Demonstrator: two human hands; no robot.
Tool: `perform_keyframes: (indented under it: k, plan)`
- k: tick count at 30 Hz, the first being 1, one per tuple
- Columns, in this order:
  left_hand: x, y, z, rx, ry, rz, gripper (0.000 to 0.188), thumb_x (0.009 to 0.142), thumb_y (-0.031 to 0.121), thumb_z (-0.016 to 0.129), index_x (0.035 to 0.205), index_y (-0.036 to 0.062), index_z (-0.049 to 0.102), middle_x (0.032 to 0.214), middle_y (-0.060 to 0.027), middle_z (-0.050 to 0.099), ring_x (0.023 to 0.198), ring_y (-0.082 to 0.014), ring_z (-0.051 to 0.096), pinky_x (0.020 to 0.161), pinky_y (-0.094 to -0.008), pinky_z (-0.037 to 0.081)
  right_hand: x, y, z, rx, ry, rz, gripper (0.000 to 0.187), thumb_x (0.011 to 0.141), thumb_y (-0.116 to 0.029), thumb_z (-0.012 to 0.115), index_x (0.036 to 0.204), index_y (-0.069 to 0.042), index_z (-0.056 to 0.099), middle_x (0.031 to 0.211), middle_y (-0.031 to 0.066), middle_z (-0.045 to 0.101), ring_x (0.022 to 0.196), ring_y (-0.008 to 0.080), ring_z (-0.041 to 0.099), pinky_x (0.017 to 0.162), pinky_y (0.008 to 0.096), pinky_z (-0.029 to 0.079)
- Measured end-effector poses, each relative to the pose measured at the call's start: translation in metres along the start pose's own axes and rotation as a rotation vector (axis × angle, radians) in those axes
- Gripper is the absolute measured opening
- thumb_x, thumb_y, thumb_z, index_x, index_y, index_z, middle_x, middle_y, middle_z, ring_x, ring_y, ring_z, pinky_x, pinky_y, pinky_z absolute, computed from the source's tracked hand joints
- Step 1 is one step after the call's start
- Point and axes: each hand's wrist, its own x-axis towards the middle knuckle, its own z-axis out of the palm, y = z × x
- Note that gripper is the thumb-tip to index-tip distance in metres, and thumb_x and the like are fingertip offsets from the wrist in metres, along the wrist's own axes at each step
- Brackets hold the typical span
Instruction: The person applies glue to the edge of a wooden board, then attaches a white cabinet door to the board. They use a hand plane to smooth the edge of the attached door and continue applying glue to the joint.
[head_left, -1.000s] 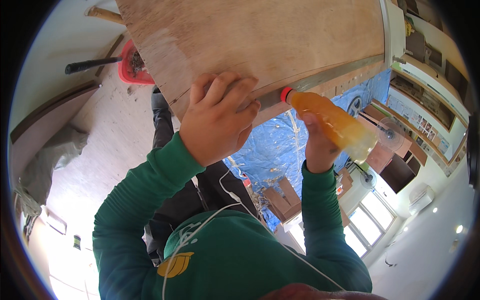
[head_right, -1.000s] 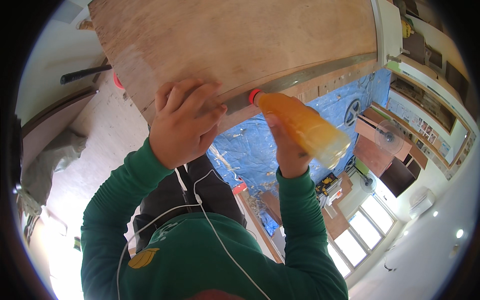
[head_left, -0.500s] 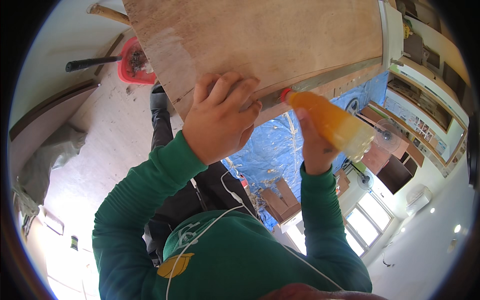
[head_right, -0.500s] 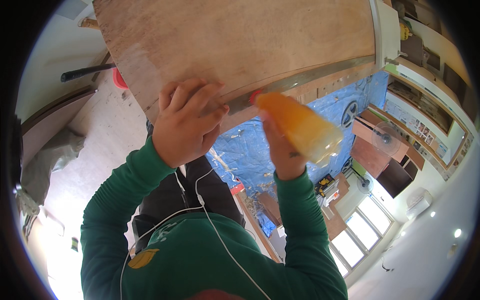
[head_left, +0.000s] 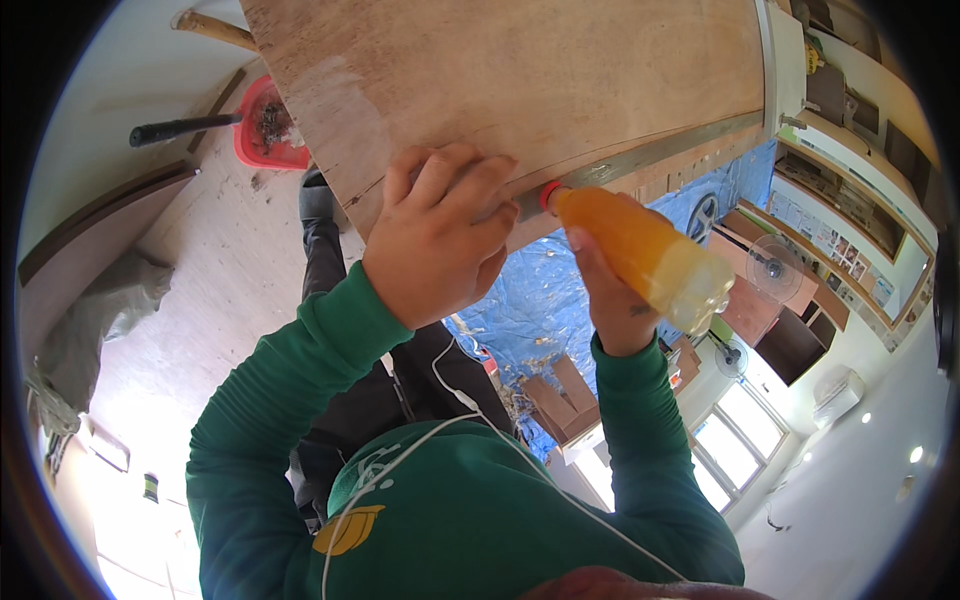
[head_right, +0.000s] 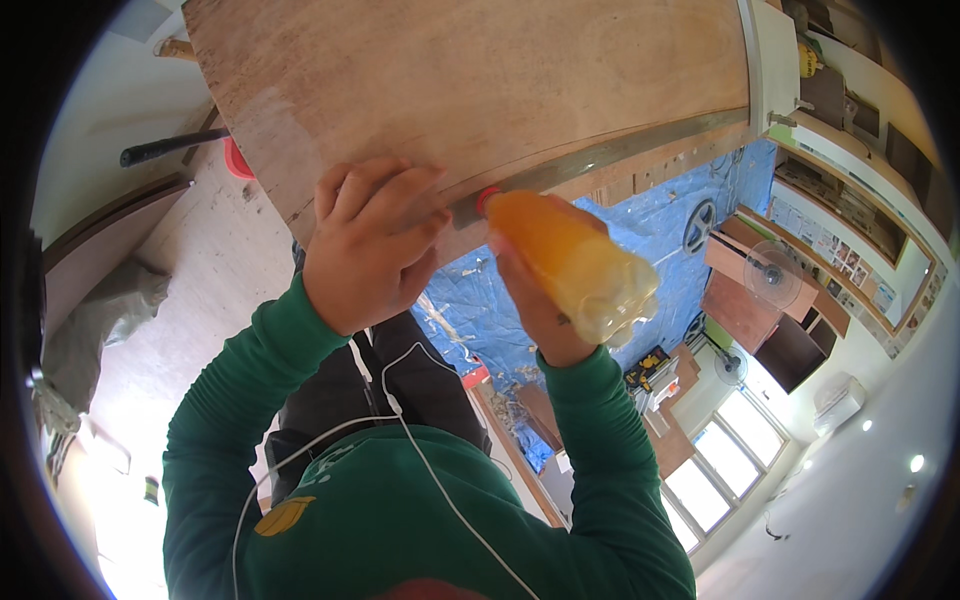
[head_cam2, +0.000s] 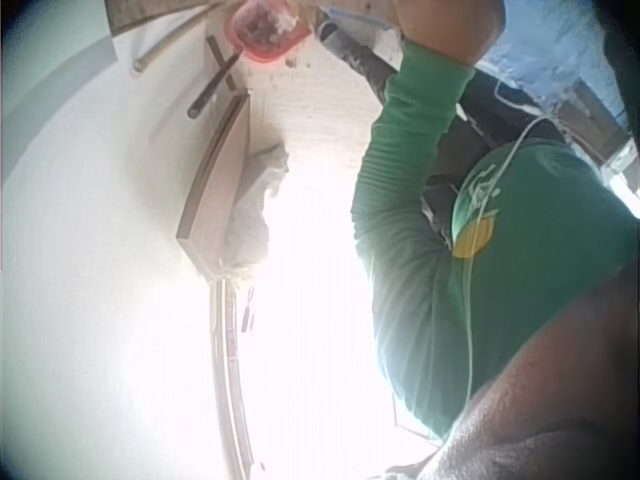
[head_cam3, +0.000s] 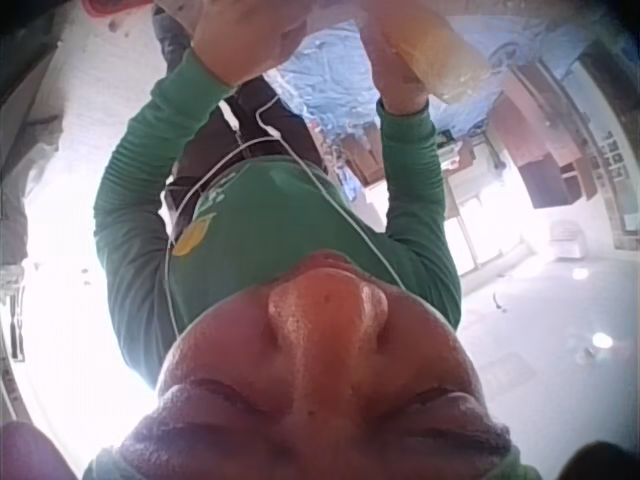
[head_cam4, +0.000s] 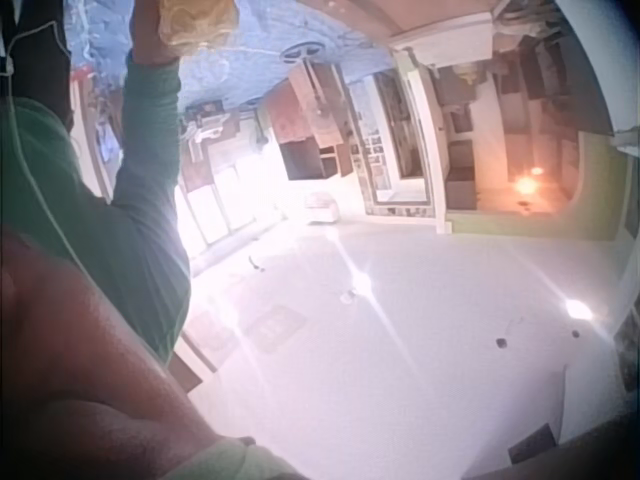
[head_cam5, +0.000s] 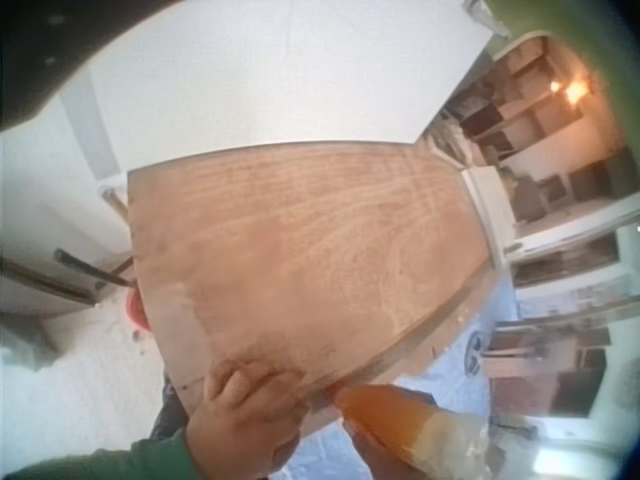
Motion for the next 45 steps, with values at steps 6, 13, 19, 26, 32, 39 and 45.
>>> perform_keyframes:
  k: [6,13,19,26,32,39,45]
  plan:
    - [0.001,-0.007,-0.009,-0.164,0.096,-0.098,0.039,0.071,-0.005,0.064,0.107,0.0059,0.075,0.131,-0.0115,0.065,0.113,-0.0340,0.060,0.098,-0.0478,0.047,0.003,0.016,0.003,-0.014,0.097,0.045,0.056,0.085,-0.012,0.090,0.131,-0.001,0.059,0.117,0.0094,0.070,0.105,0.0199,0.069,0.091,0.0341,0.057]
    - [0.001,-0.007,-0.011,-0.231,0.129,-0.141,0.043,0.074,-0.010,0.056,0.111,0.0019,0.075,0.130,-0.0165,0.066,0.113,-0.0366,0.061,0.096,-0.0436,0.051,-0.002,0.011,0.009,0.004,0.035,0.018,0.058,0.087,-0.011,0.088,0.133,-0.001,0.055,0.121,0.0121,0.068,0.109,0.0211,0.068,0.094,0.0349,0.057]
    - [0.000,-0.010,-0.007,-0.225,0.141,-0.113,0.043,0.071,-0.006,0.060,0.111,0.0036,0.073,0.131,-0.0139,0.064,0.114,-0.0355,0.060,0.096,-0.0466,0.048,-0.009,-0.007,0.012,-0.145,-0.094,-0.143,0.061,0.086,-0.013,0.089,0.135,-0.001,0.056,0.125,0.0132,0.067,0.111,0.0243,0.068,0.096,0.0362,0.056]
    - [0.001,-0.010,-0.006,-0.224,0.153,-0.099,0.043,0.070,-0.004,0.064,0.111,0.0056,0.073,0.130,-0.0118,0.064,0.115,-0.0347,0.059,0.097,-0.0478,0.047,-0.002,-0.005,0.009,-0.306,-0.140,-0.223,0.063,0.082,-0.017,0.091,0.134,-0.001,0.059,0.124,0.0139,0.066,0.114,0.0291,0.066,0.099,0.0379,0.054]
    - [0.000,-0.009,-0.004,-0.225,0.148,-0.114,0.043,0.069,-0.003,0.064,0.110,0.0064,0.072,0.129,-0.0116,0.064,0.115,-0.0347,0.059,0.098,-0.0480,0.046,-0.004,-0.008,0.011,-0.161,-0.126,-0.131,0.065,0.082,-0.017,0.092,0.135,-0.001,0.057,0.124,0.0133,0.067,0.110,0.0271,0.068,0.097,0.0361,0.055]
    - [0.001,-0.008,-0.005,-0.219,0.132,-0.122,0.042,0.070,-0.003,0.064,0.109,0.0069,0.073,0.129,-0.0108,0.064,0.115,-0.0344,0.059,0.098,-0.0482,0.046,0.000,0.005,0.006,-0.208,-0.103,-0.163,0.066,0.082,-0.015,0.092,0.136,-0.001,0.057,0.123,0.0128,0.068,0.110,0.0260,0.069,0.096,0.0351,0.056]
    - [0.001,-0.008,-0.005,-0.194,0.127,-0.113,0.041,0.070,-0.003,0.064,0.109,0.0066,0.073,0.129,-0.0107,0.065,0.115,-0.0342,0.059,0.098,-0.0480,0.046,-0.003,0.012,-0.007,-0.138,-0.131,-0.094,0.061,0.080,-0.017,0.094,0.130,-0.002,0.063,0.123,0.0135,0.070,0.108,0.0267,0.071,0.094,0.0355,0.058]
